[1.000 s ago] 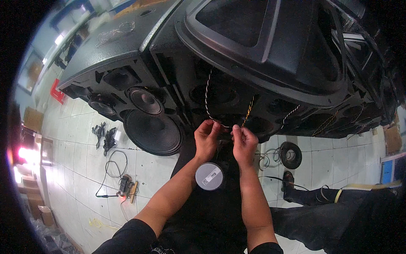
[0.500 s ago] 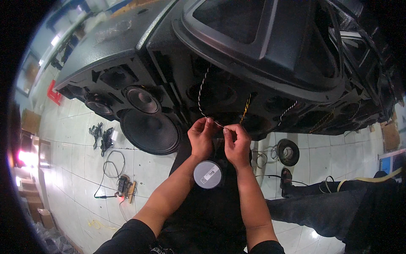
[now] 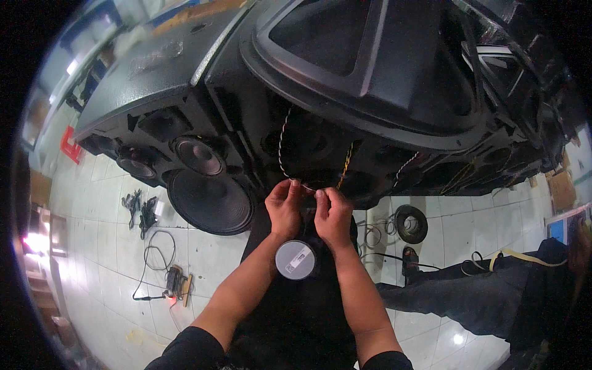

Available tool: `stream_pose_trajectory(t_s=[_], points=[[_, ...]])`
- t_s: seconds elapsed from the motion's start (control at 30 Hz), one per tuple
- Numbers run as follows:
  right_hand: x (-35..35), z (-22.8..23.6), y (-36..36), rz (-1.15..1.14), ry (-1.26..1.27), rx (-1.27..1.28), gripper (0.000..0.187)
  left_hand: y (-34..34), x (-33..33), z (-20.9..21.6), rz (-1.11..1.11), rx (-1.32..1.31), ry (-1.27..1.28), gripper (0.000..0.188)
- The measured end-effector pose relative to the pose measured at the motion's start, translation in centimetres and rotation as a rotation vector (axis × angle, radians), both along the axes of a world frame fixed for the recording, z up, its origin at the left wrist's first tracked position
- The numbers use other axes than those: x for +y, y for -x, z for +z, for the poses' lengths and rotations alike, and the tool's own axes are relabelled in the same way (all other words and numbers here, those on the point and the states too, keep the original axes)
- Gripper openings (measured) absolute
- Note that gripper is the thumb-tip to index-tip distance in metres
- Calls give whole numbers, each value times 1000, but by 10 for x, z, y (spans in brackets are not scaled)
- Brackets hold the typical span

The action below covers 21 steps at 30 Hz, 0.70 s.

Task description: The person sits on the floor and assembles a large speaker unit. They place a speaker driver into the enclosure, connect wires to a small component, and use a soldering iron to secure the connections. Another person assists by holding the speaker and handing over materials.

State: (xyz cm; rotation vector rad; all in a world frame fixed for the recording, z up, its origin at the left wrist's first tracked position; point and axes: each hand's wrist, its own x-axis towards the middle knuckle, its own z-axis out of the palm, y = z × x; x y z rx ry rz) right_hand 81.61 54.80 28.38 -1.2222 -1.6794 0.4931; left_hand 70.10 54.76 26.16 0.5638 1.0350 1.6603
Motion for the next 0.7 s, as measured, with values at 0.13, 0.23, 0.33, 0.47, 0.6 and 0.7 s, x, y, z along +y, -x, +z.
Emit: stream_pose_trajectory(t_s=[0.13,0.23,0.33,0.47,0.6,0.7], points=[[-3,4,6,51,-85,-12,6,7,2,-5,20,6,1,24],[-3,9,2,71,-125,-19,4,6,6,-12,35,4,-25,23],[1,-2,-4,68,-143,-41,5,6,7,-19,19,64,-63,19],[0,9,6,86,33,75,21,16,10,-18,40,77,-47,19],[3,-12,0,19,28,117,28,7,7,-23,-53,42,-158,18],[-5,-17,-4,-34,-43,56,28,4,4,-28,-126,-19,-201,15]])
